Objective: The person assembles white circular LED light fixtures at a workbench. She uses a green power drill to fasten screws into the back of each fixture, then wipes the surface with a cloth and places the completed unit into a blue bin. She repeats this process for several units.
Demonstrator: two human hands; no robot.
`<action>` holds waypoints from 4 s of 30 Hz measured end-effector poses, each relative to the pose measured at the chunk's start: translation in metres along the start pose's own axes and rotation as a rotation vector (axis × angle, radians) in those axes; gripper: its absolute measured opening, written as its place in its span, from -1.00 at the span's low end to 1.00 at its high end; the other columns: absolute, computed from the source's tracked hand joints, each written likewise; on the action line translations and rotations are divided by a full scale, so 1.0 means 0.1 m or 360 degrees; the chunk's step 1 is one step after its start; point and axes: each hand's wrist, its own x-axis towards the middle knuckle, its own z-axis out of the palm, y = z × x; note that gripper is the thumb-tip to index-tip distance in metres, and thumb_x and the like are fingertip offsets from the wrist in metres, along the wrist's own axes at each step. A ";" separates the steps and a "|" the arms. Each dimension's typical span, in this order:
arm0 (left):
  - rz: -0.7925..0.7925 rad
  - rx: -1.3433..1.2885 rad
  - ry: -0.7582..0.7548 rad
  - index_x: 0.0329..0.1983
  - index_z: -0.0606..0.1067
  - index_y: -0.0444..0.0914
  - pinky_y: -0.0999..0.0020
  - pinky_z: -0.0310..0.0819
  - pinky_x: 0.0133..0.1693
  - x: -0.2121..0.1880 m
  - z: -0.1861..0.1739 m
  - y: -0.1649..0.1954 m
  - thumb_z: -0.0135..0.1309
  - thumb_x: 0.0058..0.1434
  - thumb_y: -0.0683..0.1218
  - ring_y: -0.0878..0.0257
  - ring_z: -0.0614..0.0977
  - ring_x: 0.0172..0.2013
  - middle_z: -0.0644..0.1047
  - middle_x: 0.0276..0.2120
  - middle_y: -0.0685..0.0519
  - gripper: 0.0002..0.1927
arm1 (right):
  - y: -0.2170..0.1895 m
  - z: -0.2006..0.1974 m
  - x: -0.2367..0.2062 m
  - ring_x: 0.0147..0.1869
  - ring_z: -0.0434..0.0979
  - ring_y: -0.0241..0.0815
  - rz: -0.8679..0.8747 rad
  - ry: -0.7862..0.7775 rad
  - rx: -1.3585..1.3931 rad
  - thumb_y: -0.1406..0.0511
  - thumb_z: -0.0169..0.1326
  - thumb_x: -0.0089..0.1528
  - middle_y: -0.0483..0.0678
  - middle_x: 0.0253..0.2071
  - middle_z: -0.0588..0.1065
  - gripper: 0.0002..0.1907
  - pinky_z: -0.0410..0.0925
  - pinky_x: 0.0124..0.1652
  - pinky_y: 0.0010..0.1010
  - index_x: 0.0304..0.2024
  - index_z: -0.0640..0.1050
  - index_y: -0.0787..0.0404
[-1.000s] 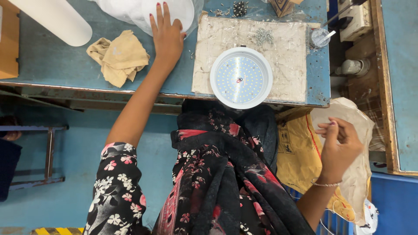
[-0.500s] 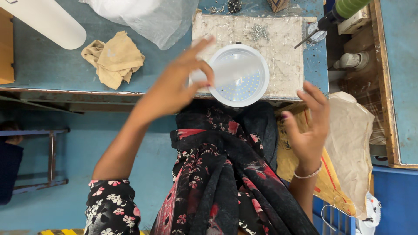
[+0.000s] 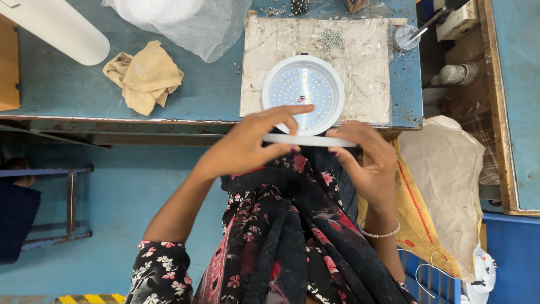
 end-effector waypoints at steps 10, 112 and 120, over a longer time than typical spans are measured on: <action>0.0294 -0.0186 0.1840 -0.15 0.32 -0.23 0.41 0.34 -0.11 -1.85 -0.98 -0.70 0.12 0.59 -0.09 0.33 0.37 -0.25 0.33 -0.30 0.16 -0.75 | 0.45 1.20 0.21 0.10 0.55 -0.20 0.0125 -0.0201 0.0456 0.36 0.26 0.28 0.01 0.01 0.53 -0.67 0.41 0.16 -0.40 0.08 0.56 0.31; -0.0473 -0.1472 0.0595 0.06 0.37 -0.12 0.52 0.13 -0.77 -0.26 -0.07 -1.89 0.01 0.45 0.13 0.40 0.28 -0.82 0.27 -0.75 0.19 -0.70 | 1.12 1.30 0.69 0.30 0.48 0.12 0.0148 0.0249 0.0169 0.42 0.11 0.12 0.12 0.19 0.48 -0.39 0.31 0.31 -0.15 0.25 0.39 0.20; -0.0580 -0.0910 0.1397 -0.40 0.32 -0.25 0.50 0.14 -0.70 -0.91 -0.50 -1.46 0.04 0.57 -0.03 0.38 0.32 -0.75 0.32 -0.71 0.14 -0.61 | 0.32 1.76 0.37 0.50 0.25 0.17 -0.0234 -0.0057 0.0283 0.31 0.19 0.23 0.16 0.43 0.22 -0.21 0.18 0.45 -0.10 0.45 0.15 0.18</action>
